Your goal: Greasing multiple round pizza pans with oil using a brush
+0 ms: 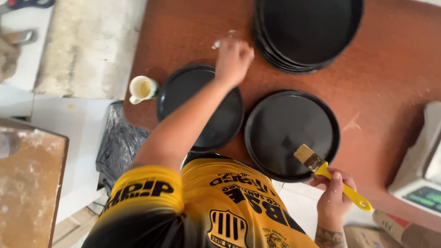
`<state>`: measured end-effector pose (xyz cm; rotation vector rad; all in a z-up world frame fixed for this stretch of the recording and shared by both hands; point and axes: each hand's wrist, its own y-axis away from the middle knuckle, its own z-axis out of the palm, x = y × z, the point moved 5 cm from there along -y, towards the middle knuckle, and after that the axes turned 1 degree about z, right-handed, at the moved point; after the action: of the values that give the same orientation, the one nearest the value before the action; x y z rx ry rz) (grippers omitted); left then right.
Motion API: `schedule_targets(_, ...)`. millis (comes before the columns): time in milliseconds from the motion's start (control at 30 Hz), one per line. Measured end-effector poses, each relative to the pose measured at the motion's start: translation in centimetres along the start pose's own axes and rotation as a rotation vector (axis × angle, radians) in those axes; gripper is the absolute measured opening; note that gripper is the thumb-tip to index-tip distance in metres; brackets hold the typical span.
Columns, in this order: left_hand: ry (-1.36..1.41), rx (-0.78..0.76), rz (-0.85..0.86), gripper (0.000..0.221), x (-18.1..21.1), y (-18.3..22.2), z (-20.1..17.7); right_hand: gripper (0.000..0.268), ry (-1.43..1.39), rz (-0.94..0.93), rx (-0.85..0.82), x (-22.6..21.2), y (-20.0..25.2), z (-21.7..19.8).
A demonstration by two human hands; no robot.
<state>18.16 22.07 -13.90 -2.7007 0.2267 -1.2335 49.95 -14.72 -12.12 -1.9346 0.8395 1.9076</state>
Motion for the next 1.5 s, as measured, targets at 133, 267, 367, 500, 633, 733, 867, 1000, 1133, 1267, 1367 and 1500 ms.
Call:
schedule_targets(133,0.107,-0.099,0.143,0.023,-3.5,13.4,-3.7,0.018,-0.009,0.095,-0.163,-1.5,-1.1,8.2)
schedule_targets(267,0.13,-0.152,-0.154,0.018,-9.3,24.7,-10.2,0.023,0.148,-0.191,-0.596,-2.8,-1.6,21.3)
schedule_targets(367,0.175,-0.192,-0.465,0.02,-14.0,30.4,-15.1,0.025,0.229,-0.476,-0.804,-5.6,0.5,32.9)
schedule_targets(500,0.211,-0.122,-0.678,0.017,-19.9,34.7,-19.8,0.017,0.245,-0.669,-0.975,-9.4,5.4,48.2)
schedule_targets(633,0.25,-0.101,-0.795,0.017,-22.8,34.5,-24.1,0.016,0.444,-0.901,-0.941,-4.4,7.6,57.7)
schedule_targets(733,0.27,-0.086,-0.895,0.022,-26.4,35.5,-24.8,0.012,0.756,-0.905,-0.96,1.1,7.0,61.0)
schedule_targets(867,0.309,-0.105,-0.952,0.026,-28.1,36.0,-26.3,0.012,0.869,-0.875,-0.952,2.0,7.7,62.1)
schedule_targets(1000,0.325,-0.147,-0.984,0.031,-29.4,36.0,-27.6,0.004,0.666,-0.86,-0.893,-1.3,7.4,60.8)
schedule_targets(1133,0.325,-0.183,-0.978,0.03,-30.2,35.7,-27.5,0.007,0.622,-0.845,-0.882,-1.4,8.9,59.9)
schedule_targets(1267,0.325,-0.221,-0.957,0.036,-30.3,34.1,-27.5,0.011,0.581,-0.749,-0.878,-0.7,8.3,59.8)
schedule_targets(1367,0.329,-0.277,-0.897,0.037,-29.8,32.4,-27.2,0.012,0.465,-0.507,-0.816,1.6,6.6,57.7)
schedule_targets(1500,0.282,-0.344,-0.845,0.035,-29.5,30.3,-26.6,0.013,-0.059,0.108,-0.466,2.9,3.6,51.5)
